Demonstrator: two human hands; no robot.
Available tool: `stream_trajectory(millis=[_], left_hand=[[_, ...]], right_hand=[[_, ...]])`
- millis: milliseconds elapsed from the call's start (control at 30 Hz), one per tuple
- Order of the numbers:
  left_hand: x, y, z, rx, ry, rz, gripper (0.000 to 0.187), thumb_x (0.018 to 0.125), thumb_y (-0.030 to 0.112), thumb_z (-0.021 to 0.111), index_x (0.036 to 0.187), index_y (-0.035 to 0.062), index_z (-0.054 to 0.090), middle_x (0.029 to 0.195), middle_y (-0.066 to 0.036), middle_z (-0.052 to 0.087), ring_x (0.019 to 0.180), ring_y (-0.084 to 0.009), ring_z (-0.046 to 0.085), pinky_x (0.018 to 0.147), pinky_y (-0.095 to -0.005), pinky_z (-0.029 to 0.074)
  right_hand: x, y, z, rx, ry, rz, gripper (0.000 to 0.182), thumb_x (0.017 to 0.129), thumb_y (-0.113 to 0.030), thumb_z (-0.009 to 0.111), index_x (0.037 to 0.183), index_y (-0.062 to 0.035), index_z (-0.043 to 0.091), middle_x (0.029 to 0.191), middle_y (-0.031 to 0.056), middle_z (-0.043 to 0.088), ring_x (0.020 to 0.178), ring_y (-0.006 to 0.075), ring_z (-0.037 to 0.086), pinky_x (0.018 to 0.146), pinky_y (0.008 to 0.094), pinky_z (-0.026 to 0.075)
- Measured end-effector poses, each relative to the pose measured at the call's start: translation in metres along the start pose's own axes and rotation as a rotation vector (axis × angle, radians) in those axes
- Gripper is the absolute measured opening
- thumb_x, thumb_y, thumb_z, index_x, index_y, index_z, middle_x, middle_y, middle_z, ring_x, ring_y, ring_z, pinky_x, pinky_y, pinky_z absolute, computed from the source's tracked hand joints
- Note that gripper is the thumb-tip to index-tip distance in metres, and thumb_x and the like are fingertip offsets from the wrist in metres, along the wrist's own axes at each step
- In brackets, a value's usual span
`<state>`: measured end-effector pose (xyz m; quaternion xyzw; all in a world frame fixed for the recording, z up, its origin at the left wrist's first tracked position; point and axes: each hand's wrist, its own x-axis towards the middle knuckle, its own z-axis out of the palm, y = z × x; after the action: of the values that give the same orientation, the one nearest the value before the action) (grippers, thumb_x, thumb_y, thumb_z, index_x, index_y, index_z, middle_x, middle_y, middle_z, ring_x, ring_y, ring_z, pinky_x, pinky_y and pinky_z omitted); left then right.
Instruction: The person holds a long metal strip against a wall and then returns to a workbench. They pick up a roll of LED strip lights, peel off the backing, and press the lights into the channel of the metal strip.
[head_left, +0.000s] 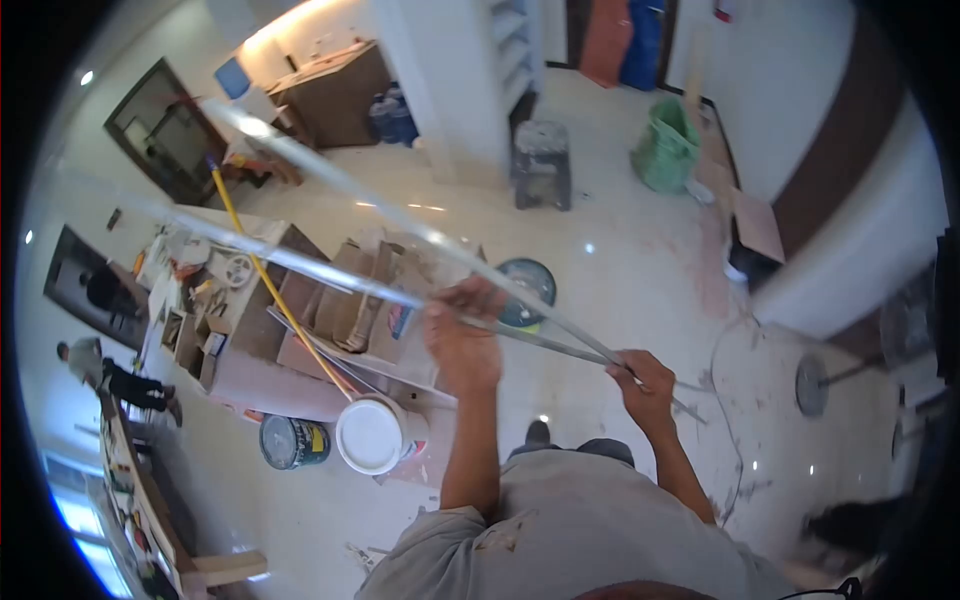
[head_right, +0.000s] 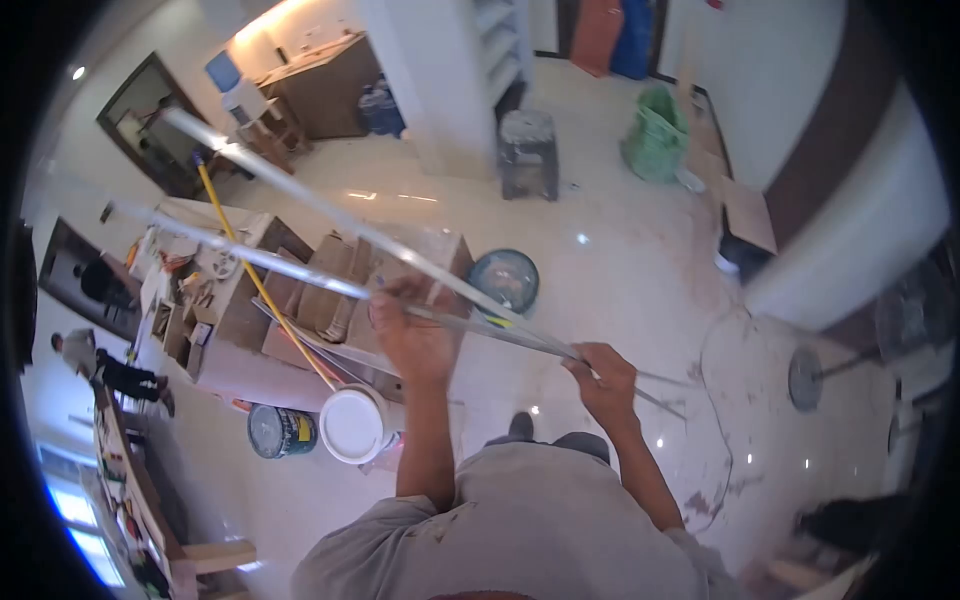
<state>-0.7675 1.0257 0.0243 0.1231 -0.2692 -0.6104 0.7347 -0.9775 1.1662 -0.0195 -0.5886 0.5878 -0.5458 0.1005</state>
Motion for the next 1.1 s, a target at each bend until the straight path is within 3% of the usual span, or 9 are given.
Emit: stream_trajectory(millis=[167, 233, 433, 500, 733, 933, 1100], left_hand=[[0.109, -0.106, 0.043, -0.077, -0.090, -0.022, 0.040, 0.101, 0.040, 0.053, 0.114, 0.0017, 0.055, 0.113, -0.017, 0.063, 0.114, -0.0395, 0.062, 0.095, -0.0551, 0.054], [0.149, -0.151, 0.047, -0.096, -0.075, -0.031, 0.040, 0.103, 0.038, 0.051, 0.114, 0.0001, 0.053, 0.114, -0.019, 0.063, 0.115, -0.0405, 0.061, 0.096, -0.0566, 0.053], [0.243, -0.256, 0.063, 0.033, 0.150, 0.019, 0.041, 0.105, 0.038, 0.046, 0.117, -0.0010, 0.051, 0.114, -0.020, 0.062, 0.108, -0.0404, 0.064, 0.093, -0.0544, 0.055], [0.278, -0.274, 0.066, 0.080, 0.224, 0.049, 0.041, 0.105, 0.038, 0.045, 0.117, -0.0014, 0.051, 0.112, -0.020, 0.063, 0.105, -0.0400, 0.065, 0.091, -0.0534, 0.056], [0.386, -0.320, 0.050, 0.193, 0.436, 0.134, 0.039, 0.106, 0.036, 0.043, 0.115, -0.0006, 0.053, 0.111, -0.021, 0.064, 0.093, -0.0320, 0.070, 0.083, -0.0461, 0.060], [0.507, -0.346, 0.002, 0.196, 0.449, 0.231, 0.039, 0.106, 0.035, 0.044, 0.120, 0.0001, 0.053, 0.110, -0.019, 0.064, 0.087, -0.0280, 0.069, 0.074, -0.0401, 0.059], [0.624, -0.339, -0.025, 0.142, 0.436, 0.291, 0.037, 0.106, 0.031, 0.045, 0.126, 0.0002, 0.051, 0.112, -0.018, 0.064, 0.091, -0.0257, 0.068, 0.075, -0.0377, 0.058]], right_hand=[[0.115, 0.085, 0.004, -0.061, 0.027, 0.009, 0.018, 0.080, -0.006, 0.077, 0.096, 0.0013, 0.072, 0.086, 0.0140, 0.071, 0.072, 0.0236, 0.068, 0.065, 0.0327, 0.053], [0.159, 0.125, 0.007, -0.064, -0.059, 0.111, 0.018, 0.081, -0.006, 0.075, 0.097, 0.0020, 0.072, 0.086, 0.0141, 0.071, 0.069, 0.0226, 0.068, 0.064, 0.0312, 0.053], [0.287, 0.239, 0.024, 0.165, -0.257, 0.186, 0.016, 0.082, -0.008, 0.073, 0.094, 0.0023, 0.072, 0.074, 0.0133, 0.069, 0.063, 0.0200, 0.063, 0.060, 0.0308, 0.049], [0.332, 0.266, 0.033, 0.094, -0.436, 0.215, 0.014, 0.083, -0.009, 0.072, 0.094, 0.0004, 0.073, 0.073, 0.0127, 0.069, 0.063, 0.0176, 0.064, 0.060, 0.0295, 0.049], [0.449, 0.348, 0.106, 0.349, -0.622, 0.102, 0.010, 0.084, -0.008, 0.071, 0.090, -0.0001, 0.073, 0.070, 0.0107, 0.067, 0.061, 0.0160, 0.063, 0.058, 0.0299, 0.048], [0.557, 0.383, 0.200, 0.440, -0.712, 0.088, 0.012, 0.084, -0.004, 0.069, 0.093, 0.0028, 0.071, 0.070, 0.0063, 0.066, 0.063, 0.0117, 0.061, 0.060, 0.0264, 0.048], [0.663, 0.399, 0.289, 0.387, -0.842, -0.027, 0.011, 0.084, -0.005, 0.069, 0.093, 0.0008, 0.069, 0.065, 0.0058, 0.060, 0.056, 0.0122, 0.055, 0.052, 0.0291, 0.043]])
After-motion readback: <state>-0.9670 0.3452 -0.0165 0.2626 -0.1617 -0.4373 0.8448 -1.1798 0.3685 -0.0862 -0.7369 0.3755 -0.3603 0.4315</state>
